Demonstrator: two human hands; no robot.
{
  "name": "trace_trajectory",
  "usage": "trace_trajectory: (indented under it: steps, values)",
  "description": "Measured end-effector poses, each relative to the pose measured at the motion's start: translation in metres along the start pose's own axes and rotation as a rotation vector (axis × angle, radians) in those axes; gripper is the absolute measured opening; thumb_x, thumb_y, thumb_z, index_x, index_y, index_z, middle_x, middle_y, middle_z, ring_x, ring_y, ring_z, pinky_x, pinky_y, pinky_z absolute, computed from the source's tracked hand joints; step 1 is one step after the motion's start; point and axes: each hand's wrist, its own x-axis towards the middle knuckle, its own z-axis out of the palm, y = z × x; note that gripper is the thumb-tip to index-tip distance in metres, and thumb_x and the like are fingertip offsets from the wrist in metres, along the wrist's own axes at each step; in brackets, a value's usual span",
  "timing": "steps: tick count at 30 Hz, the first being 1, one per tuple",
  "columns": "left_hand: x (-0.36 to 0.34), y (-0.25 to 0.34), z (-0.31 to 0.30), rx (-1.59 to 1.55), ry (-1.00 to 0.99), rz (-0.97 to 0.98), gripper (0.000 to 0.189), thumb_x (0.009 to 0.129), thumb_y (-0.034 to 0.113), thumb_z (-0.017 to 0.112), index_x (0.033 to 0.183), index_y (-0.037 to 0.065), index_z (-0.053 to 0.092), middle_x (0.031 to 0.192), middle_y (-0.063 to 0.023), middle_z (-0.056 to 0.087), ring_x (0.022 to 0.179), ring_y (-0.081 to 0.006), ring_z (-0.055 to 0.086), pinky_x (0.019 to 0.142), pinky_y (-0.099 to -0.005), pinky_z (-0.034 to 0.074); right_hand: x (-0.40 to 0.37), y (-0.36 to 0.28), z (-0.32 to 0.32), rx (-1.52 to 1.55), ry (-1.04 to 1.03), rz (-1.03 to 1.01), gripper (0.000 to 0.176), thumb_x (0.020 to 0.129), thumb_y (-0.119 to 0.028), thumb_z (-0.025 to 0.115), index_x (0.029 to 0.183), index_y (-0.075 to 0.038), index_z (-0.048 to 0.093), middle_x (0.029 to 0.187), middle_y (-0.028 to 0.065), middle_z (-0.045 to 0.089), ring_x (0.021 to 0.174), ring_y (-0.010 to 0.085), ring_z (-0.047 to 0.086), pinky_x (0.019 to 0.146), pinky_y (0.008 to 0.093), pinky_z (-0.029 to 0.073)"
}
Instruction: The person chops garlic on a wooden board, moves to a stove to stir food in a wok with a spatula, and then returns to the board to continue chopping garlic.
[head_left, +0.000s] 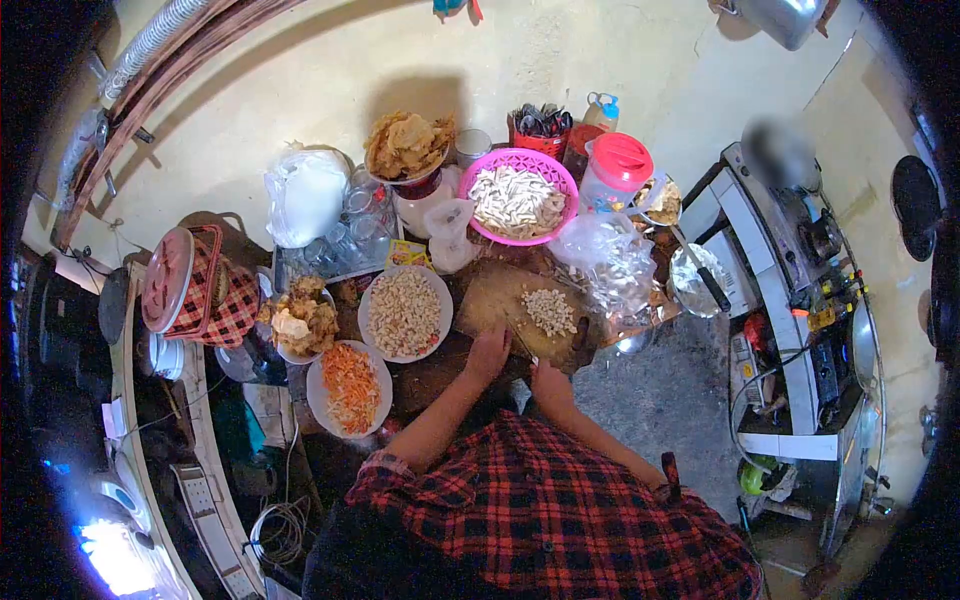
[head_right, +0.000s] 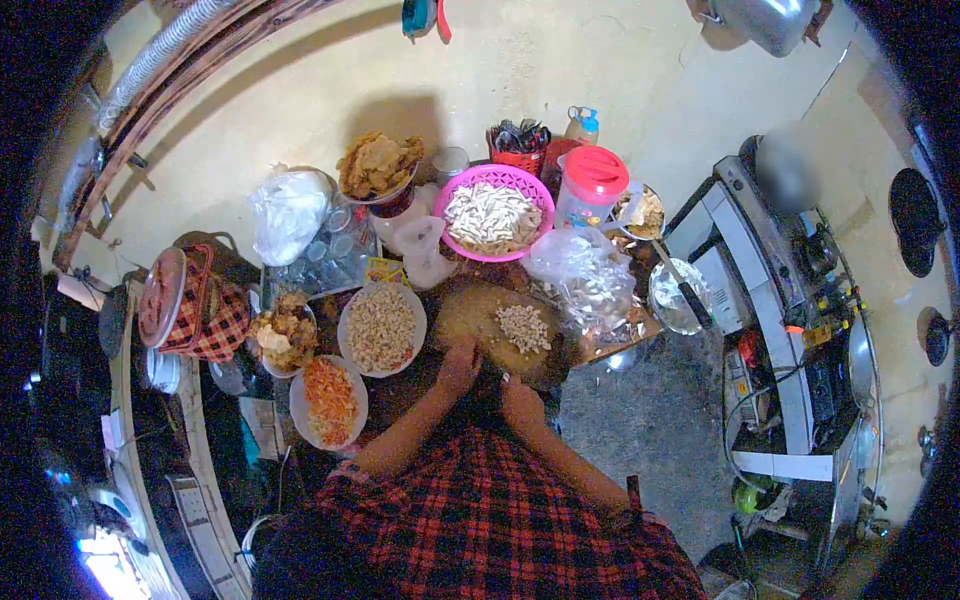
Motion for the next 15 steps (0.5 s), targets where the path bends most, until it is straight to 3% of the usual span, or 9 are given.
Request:
trace_trajectory:
  steps: [8, 10, 15]
  values:
    - [0.000, 0.001, 0.000, 0.003, 0.149, 0.103, 0.016, 0.080, 0.008, 0.053, 0.092, 0.000, 0.045, 0.075, -0.0232, 0.054, 0.071, -0.0407, 0.054, 0.064, -0.0472, 0.044, 0.003, -0.006, 0.001, -0.011, 0.062, -0.046, 0.030, 0.091, -0.028, 0.041, 0.091, 0.001, 0.046, 0.068, 0.0256, 0.058, 0.065, 0.0430, 0.059, 0.058, 0.0535, 0.045]
    - [-0.002, 0.000, 0.001, 0.027, 0.144, 0.091, 0.016, 0.080, 0.008, 0.053, 0.091, 0.000, 0.045, 0.075, -0.0228, 0.054, 0.071, -0.0405, 0.054, 0.063, -0.0470, 0.045, 0.000, -0.006, 0.000, 0.006, -0.045, 0.054, 0.029, 0.091, -0.028, 0.041, 0.090, 0.002, 0.046, 0.070, 0.0259, 0.059, 0.066, 0.0433, 0.058, 0.059, 0.0529, 0.045]
    - [-0.001, -0.008, 0.006, -0.015, 0.082, 0.050, 0.015, 0.080, 0.008, 0.054, 0.089, 0.001, 0.046, 0.074, -0.0221, 0.054, 0.071, -0.0401, 0.055, 0.063, -0.0466, 0.045, 0.006, -0.007, 0.007, 0.026, -0.017, -0.007, 0.031, 0.091, -0.029, 0.040, 0.091, 0.002, 0.045, 0.072, 0.0263, 0.059, 0.069, 0.0434, 0.058, 0.061, 0.0533, 0.045]
